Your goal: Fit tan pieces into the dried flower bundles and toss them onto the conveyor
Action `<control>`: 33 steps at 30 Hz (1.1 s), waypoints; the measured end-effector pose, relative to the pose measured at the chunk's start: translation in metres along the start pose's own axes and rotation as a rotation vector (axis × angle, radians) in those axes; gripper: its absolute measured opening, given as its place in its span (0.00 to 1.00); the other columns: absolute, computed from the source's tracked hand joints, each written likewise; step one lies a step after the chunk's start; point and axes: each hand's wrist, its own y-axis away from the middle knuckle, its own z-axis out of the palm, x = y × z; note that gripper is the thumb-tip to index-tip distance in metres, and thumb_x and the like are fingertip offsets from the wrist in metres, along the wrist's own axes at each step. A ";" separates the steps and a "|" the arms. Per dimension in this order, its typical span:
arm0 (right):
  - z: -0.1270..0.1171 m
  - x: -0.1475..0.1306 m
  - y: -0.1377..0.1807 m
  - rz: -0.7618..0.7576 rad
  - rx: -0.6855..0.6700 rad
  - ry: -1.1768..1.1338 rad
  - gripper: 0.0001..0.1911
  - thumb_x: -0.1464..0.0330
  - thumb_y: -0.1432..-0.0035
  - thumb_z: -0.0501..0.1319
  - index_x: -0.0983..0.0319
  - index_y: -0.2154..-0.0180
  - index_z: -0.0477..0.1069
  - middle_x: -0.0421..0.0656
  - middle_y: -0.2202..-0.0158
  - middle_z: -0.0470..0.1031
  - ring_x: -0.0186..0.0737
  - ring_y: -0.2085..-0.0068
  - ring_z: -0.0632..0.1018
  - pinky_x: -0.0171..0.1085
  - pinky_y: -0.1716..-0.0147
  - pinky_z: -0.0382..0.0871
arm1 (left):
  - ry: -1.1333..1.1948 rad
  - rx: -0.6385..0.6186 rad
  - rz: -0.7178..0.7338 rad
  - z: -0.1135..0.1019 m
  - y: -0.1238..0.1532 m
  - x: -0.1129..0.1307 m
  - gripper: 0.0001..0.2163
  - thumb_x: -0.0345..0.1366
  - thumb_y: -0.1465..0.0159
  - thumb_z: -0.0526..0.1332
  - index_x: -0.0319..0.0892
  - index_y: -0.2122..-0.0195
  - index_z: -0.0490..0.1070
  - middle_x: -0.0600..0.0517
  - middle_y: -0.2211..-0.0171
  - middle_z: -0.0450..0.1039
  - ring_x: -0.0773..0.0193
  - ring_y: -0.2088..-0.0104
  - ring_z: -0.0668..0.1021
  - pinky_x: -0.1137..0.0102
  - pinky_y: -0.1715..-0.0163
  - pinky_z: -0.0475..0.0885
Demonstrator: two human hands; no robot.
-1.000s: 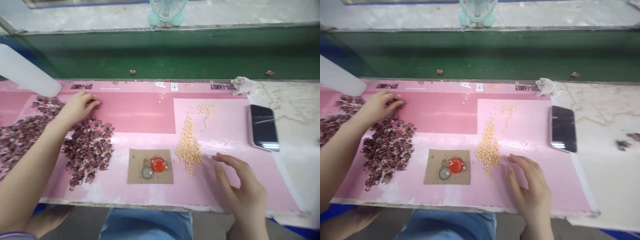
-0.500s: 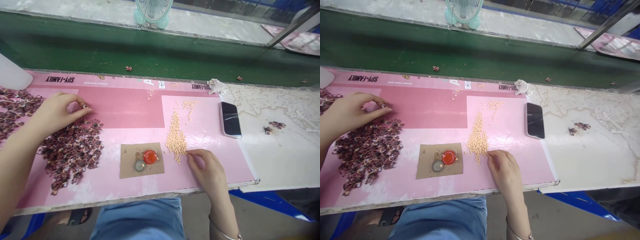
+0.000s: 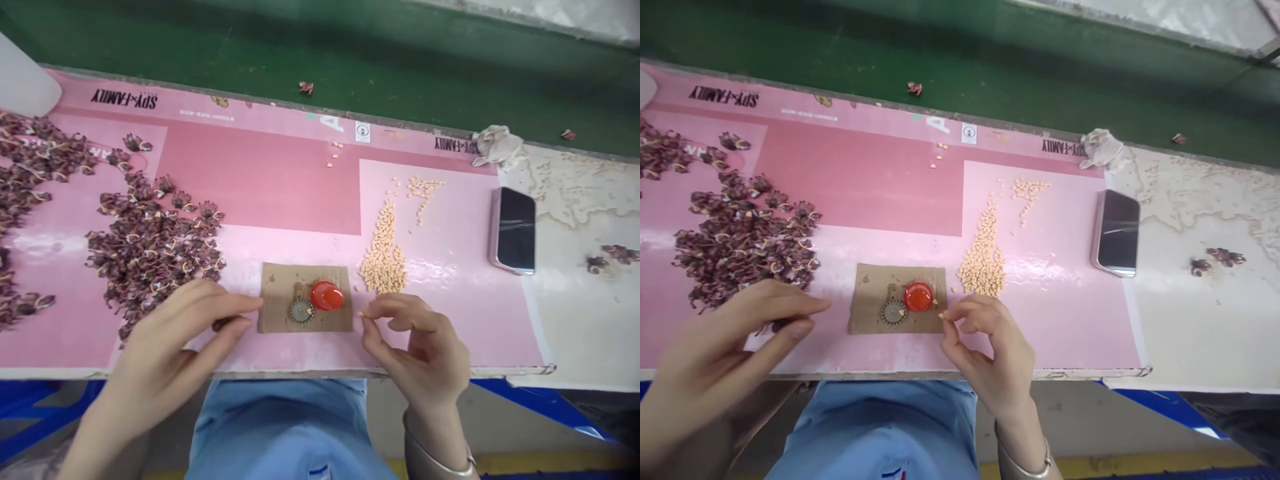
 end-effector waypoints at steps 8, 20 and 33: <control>0.014 -0.006 -0.015 -0.021 -0.083 0.095 0.15 0.79 0.39 0.65 0.54 0.64 0.64 0.37 0.67 0.81 0.39 0.63 0.84 0.40 0.64 0.82 | 0.198 -0.003 -0.113 0.025 0.029 -0.004 0.26 0.40 0.30 0.67 0.70 0.34 0.69 0.55 0.54 0.81 0.58 0.58 0.81 0.67 0.55 0.78; 0.006 -0.012 -0.020 -0.054 -0.175 0.199 0.15 0.79 0.37 0.63 0.54 0.64 0.63 0.37 0.65 0.82 0.39 0.61 0.85 0.39 0.63 0.83 | 0.186 -0.035 -0.103 0.024 0.032 -0.001 0.18 0.41 0.26 0.61 0.72 0.38 0.74 0.57 0.52 0.82 0.59 0.58 0.84 0.70 0.60 0.81; 0.002 -0.030 -0.028 -0.099 -0.204 0.102 0.17 0.80 0.37 0.63 0.54 0.67 0.61 0.37 0.68 0.82 0.38 0.65 0.85 0.37 0.66 0.83 | 0.565 0.051 -0.138 0.057 0.032 0.005 0.04 0.39 0.25 0.62 0.55 0.51 0.73 0.54 0.65 0.77 0.67 0.67 0.81 0.76 0.67 0.78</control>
